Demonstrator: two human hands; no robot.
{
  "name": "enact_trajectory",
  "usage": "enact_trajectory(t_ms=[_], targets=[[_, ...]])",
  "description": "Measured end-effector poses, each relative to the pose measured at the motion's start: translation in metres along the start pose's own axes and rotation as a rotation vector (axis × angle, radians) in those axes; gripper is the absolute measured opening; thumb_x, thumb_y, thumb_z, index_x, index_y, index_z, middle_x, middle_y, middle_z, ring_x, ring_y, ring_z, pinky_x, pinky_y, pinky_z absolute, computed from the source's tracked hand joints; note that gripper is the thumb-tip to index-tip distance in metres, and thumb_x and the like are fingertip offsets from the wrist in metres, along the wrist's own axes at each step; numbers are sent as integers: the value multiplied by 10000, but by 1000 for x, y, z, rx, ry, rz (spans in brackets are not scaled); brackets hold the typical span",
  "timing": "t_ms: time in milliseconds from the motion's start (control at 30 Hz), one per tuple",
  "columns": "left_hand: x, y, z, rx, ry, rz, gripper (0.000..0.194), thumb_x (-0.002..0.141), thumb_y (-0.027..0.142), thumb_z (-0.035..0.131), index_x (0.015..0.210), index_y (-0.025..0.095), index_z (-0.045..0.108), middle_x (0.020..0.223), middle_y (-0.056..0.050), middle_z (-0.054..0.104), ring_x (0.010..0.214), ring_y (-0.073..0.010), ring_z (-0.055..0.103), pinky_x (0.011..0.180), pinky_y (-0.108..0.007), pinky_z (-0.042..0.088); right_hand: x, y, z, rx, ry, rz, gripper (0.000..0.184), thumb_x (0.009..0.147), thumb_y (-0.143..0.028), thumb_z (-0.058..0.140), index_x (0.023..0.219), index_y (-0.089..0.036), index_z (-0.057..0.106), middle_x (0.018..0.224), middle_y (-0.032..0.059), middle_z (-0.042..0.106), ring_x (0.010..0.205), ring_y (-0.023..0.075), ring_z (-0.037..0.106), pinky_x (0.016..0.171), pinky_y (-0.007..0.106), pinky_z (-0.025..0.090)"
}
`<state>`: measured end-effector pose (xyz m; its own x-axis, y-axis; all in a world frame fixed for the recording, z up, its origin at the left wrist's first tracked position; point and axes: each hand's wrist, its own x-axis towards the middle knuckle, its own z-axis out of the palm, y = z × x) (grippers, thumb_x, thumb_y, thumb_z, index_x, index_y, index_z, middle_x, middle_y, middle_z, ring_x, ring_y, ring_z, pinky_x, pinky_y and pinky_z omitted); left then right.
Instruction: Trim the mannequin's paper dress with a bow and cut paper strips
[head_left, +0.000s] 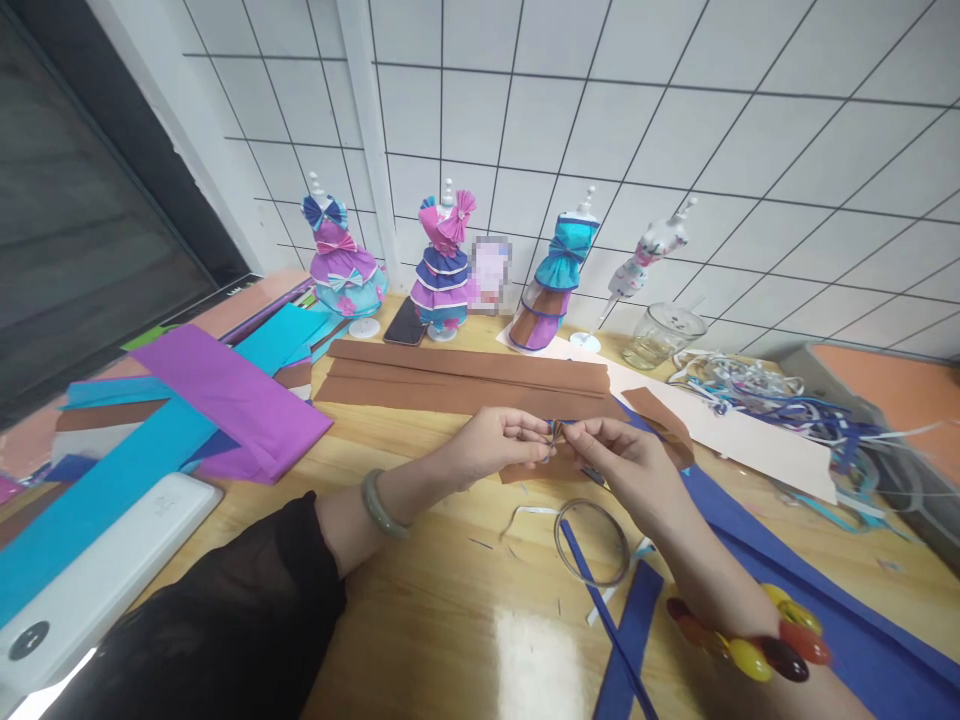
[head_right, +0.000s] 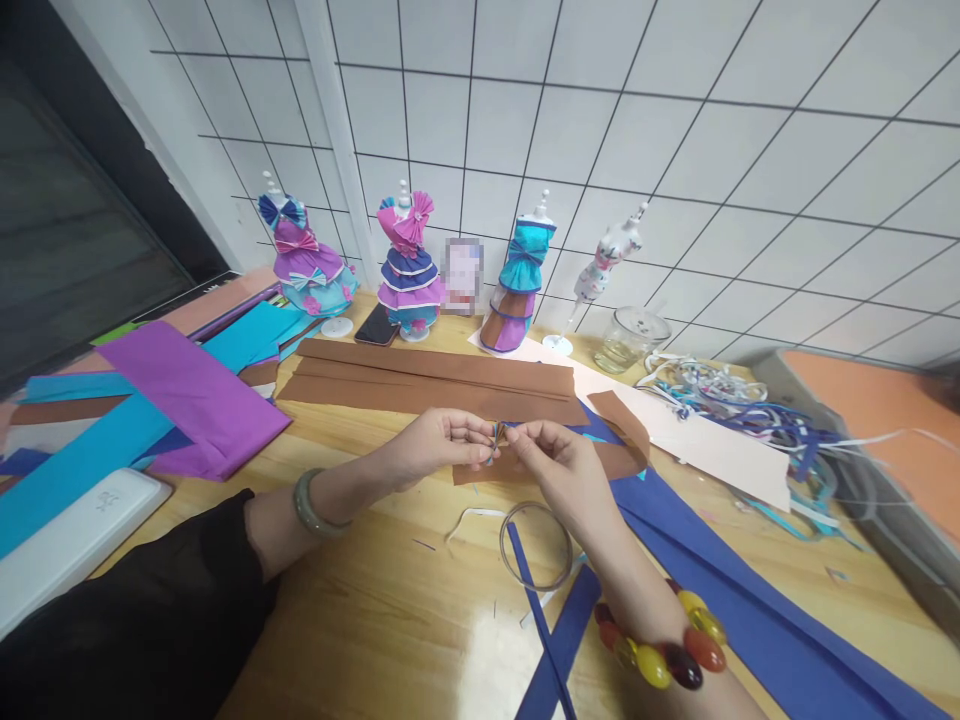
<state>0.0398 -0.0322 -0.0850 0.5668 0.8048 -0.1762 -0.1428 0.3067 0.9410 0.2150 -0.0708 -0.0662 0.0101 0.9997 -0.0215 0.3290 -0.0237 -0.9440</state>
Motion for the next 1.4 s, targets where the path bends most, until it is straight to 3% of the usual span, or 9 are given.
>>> enact_trajectory(t_ms=[200,333,567,767,1000,1200,1400], targets=[[2,1,1,-155,85,31,409,585,213,784,931,87,606,833,-79,656,683,-99,594,693,-274,459,-1,1,4,-7,-88,33,339,747,-499,605,812,-167,632,706,22,628,609,118,528,597,242,425],[2,0,3,-182,107,30,371,589,208,781,894,87,608,773,-49,641,666,-71,567,664,-231,431,-4,-3,10,-23,-168,46,319,741,-485,605,748,-168,645,652,6,607,579,112,502,580,239,412],[2,-3,3,-223,115,-33,384,583,183,787,903,91,597,803,-59,649,665,-78,583,710,-264,455,-3,0,11,-43,-141,35,354,724,-523,593,645,-178,579,564,-14,526,532,111,450,537,244,368],[5,-1,-1,-252,116,-42,349,588,156,783,878,102,596,804,-62,646,731,-110,609,712,-275,467,-1,2,3,-62,-116,55,353,722,-537,587,684,-186,579,575,-8,513,548,124,456,555,256,382],[5,0,-1,-239,127,-58,335,583,166,788,855,102,604,767,-53,638,670,-93,592,699,-277,466,0,0,-1,-32,-62,51,352,720,-527,599,690,-177,583,580,-8,522,514,105,439,499,236,358],[4,-1,-2,-220,28,-37,351,606,201,776,908,114,621,883,-78,627,810,-127,593,742,-288,467,0,3,1,-66,-96,4,335,756,-514,567,715,-182,587,587,-5,523,546,119,464,536,247,394],[6,-5,-5,-166,42,-33,384,604,222,776,940,122,620,875,-78,633,748,-114,595,720,-281,467,-1,1,4,-64,-121,19,369,745,-546,563,740,-181,615,614,9,554,564,128,481,553,255,413]])
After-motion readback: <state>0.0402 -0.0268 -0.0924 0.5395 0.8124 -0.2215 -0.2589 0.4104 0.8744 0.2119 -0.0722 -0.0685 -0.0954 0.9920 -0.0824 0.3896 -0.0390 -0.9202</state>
